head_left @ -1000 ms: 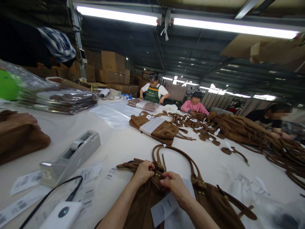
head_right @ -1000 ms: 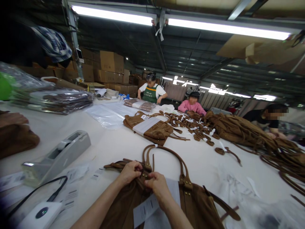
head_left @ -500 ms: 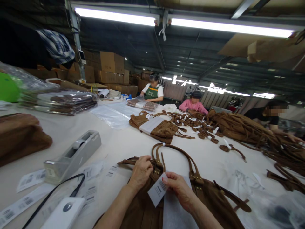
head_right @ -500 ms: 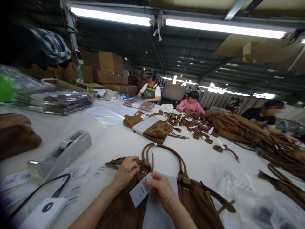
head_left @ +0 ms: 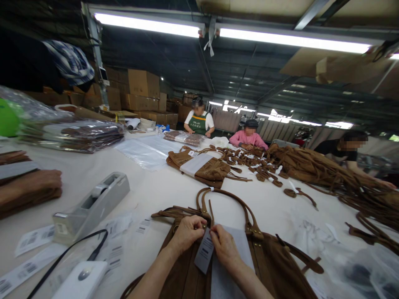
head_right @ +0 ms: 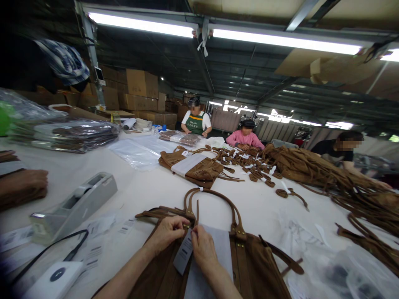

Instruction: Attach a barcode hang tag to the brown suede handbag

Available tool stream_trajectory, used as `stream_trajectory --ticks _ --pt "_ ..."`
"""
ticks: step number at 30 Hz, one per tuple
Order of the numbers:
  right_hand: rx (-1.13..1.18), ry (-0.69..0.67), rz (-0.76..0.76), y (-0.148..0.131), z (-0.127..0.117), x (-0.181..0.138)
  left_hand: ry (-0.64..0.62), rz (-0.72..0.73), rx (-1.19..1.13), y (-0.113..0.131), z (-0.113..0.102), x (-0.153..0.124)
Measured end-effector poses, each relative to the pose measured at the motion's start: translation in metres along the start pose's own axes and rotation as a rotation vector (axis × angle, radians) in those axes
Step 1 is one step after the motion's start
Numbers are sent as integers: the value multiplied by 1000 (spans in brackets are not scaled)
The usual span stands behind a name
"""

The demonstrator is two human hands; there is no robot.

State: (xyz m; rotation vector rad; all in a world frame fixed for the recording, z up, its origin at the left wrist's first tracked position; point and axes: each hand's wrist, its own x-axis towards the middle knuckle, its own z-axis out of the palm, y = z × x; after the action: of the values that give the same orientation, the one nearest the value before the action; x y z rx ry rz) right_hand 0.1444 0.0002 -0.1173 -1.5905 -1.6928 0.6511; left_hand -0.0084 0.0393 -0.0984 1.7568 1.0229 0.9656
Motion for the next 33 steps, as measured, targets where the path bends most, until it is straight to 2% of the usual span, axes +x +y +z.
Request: stream_trajectory --ticks 5,11,15,18,24,33 --pt "-116 -12 -38 1 7 1 -69 -18 77 -10 7 3" --pt "-164 -44 -47 8 9 3 -33 -93 124 -17 12 6" --pt "-231 11 -156 12 12 3 -20 -145 126 -19 12 9" --pt "-380 48 -250 16 16 4 -25 -168 133 -21 11 9" --pt "-666 140 -342 28 27 7 -17 -185 220 -20 12 11" --pt "-696 179 -447 43 31 7 14 -173 389 -21 19 7"
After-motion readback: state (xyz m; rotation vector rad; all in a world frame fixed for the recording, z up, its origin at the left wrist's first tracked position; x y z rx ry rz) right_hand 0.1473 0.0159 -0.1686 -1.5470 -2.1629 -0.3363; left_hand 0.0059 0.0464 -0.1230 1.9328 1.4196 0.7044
